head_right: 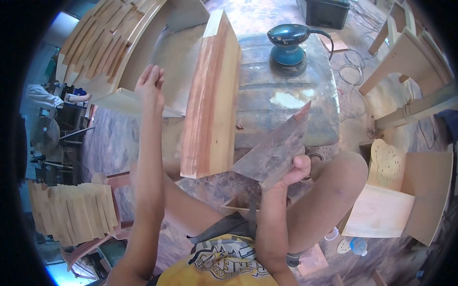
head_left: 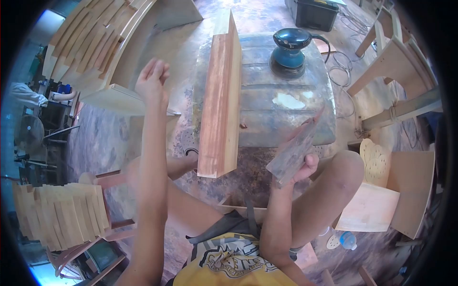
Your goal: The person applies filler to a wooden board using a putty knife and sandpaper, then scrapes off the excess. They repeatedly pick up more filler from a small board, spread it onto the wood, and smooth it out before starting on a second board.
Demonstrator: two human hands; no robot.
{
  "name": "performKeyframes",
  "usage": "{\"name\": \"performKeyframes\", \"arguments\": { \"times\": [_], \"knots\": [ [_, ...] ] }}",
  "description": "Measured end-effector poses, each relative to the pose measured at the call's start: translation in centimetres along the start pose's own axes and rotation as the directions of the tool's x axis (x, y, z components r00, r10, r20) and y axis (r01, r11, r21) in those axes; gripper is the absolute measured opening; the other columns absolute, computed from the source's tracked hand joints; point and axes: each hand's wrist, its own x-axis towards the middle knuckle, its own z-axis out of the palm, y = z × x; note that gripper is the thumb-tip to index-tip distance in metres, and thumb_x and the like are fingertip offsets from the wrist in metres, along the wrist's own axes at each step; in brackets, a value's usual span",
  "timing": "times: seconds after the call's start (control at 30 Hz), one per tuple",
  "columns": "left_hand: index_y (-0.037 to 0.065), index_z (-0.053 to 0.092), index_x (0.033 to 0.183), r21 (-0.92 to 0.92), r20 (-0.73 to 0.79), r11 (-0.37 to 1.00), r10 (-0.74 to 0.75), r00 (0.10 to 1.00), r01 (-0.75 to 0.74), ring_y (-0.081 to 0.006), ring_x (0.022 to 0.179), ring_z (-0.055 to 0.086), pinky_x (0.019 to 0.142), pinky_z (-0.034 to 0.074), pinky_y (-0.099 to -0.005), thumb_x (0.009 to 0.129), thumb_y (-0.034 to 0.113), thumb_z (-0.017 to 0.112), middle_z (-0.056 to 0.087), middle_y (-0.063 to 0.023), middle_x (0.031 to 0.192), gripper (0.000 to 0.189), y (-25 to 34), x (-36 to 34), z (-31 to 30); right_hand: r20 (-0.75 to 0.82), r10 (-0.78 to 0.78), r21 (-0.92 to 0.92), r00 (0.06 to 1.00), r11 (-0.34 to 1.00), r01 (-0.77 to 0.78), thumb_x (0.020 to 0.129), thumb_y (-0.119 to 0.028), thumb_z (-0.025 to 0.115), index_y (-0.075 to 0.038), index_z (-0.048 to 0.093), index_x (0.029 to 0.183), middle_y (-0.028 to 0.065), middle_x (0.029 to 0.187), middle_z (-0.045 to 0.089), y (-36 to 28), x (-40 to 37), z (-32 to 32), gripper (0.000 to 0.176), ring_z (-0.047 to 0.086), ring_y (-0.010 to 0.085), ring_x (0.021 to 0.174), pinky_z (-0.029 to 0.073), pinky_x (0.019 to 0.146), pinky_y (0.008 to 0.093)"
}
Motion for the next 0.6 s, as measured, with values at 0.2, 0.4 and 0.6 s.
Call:
{"name": "performKeyframes", "arguments": {
  "times": [0.2, 0.4, 0.6],
  "knots": [
    [0.003, 0.058, 0.092, -0.185, -0.136, 0.976, -0.142, 0.981, 0.115, -0.0079, 0.049, 0.047, 0.041, 0.035, -0.0203, 0.092, 0.018, 0.065, 0.056, -0.0010, 0.069, 0.016, 0.1, -4.9, -6.7, 0.064, 0.176, 0.029, 0.982, 0.984, -0.178, 0.068, 0.009, 0.047, -0.007, 0.032, 0.146, 0.0113, 0.144, 0.041, 0.0, -0.3, -0.5, 0.081, 0.042, 0.0253, 0.133, 0.041, 0.107, 0.0424],
    [0.013, 0.041, 0.066, -0.319, -0.023, 0.906, -0.301, 0.953, 0.278, -0.0071, 0.035, 0.021, 0.033, 0.018, -0.0232, 0.100, 0.036, 0.047, 0.031, 0.0035, 0.051, 0.042, -0.1, -12.0, -8.5, 0.008, 0.037, -0.117, 0.999, 0.992, -0.036, 0.071, 0.005, 0.048, -0.003, 0.031, 0.145, 0.0137, 0.144, 0.039, 1.4, -0.2, 0.2, 0.076, 0.041, 0.0288, 0.133, 0.038, 0.108, 0.0460],
    [0.015, 0.027, 0.058, -0.009, -0.144, 0.967, -0.252, 0.957, 0.253, -0.0081, 0.036, 0.025, 0.033, 0.020, -0.0249, 0.099, 0.040, 0.048, 0.029, 0.0023, 0.048, 0.053, -1.5, -17.1, -10.5, 0.020, 0.063, -0.146, 0.998, 0.988, -0.059, 0.072, -0.002, 0.050, 0.001, 0.029, 0.143, 0.0198, 0.143, 0.039, 0.5, -0.8, 0.0, 0.075, 0.041, 0.0338, 0.131, 0.038, 0.108, 0.0472]
  ]
}}
